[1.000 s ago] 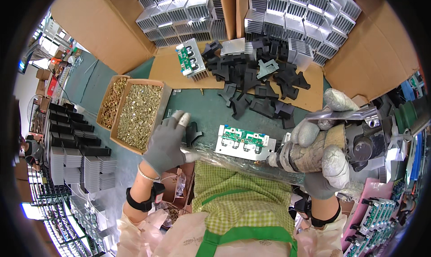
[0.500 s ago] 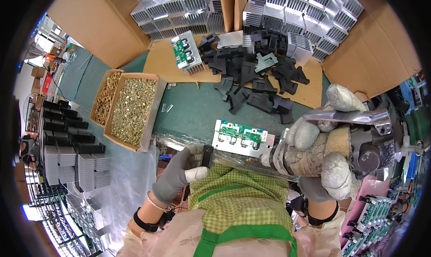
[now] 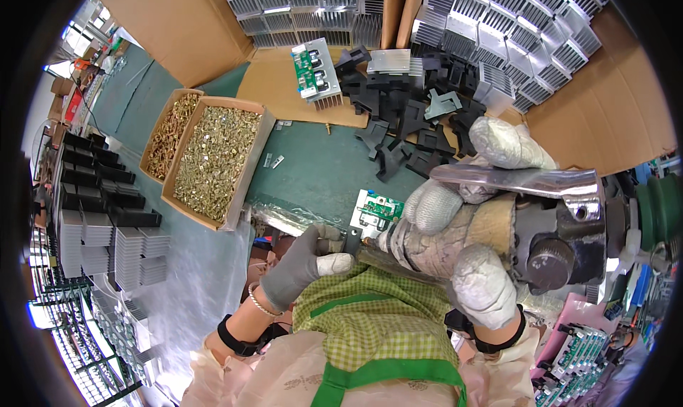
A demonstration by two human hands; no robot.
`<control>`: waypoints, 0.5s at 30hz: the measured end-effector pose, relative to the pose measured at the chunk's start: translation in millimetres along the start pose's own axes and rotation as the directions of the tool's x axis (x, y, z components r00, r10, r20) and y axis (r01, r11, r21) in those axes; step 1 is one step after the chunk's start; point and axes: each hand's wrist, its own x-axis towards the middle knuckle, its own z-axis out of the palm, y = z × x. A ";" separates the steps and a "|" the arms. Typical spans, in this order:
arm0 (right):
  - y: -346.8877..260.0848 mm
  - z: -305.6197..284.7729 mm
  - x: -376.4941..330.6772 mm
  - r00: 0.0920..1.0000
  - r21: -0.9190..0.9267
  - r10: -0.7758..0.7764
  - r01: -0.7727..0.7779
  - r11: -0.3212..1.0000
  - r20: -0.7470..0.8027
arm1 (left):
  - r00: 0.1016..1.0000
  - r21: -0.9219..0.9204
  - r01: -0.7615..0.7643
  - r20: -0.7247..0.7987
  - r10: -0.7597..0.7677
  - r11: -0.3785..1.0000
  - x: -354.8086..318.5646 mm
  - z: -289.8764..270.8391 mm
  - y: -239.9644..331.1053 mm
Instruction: Assemble electronic modules by attaching components and using an electric screwdriver.
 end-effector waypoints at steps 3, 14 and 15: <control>1.3 13.4 8.6 0.999 -0.072 -0.041 0.042 0.997 0.011 | 0.999 -0.047 -0.037 0.033 0.039 0.998 -0.6 -0.8 -0.4; 1.5 54.4 23.3 0.985 -0.146 0.159 -0.149 0.978 0.062 | 0.998 0.044 -0.070 0.012 0.069 0.997 1.4 2.2 -2.2; 2.2 54.6 22.9 0.985 -0.147 0.160 -0.150 0.978 0.063 | 0.999 0.052 -0.047 0.001 0.047 0.998 1.1 1.6 -2.1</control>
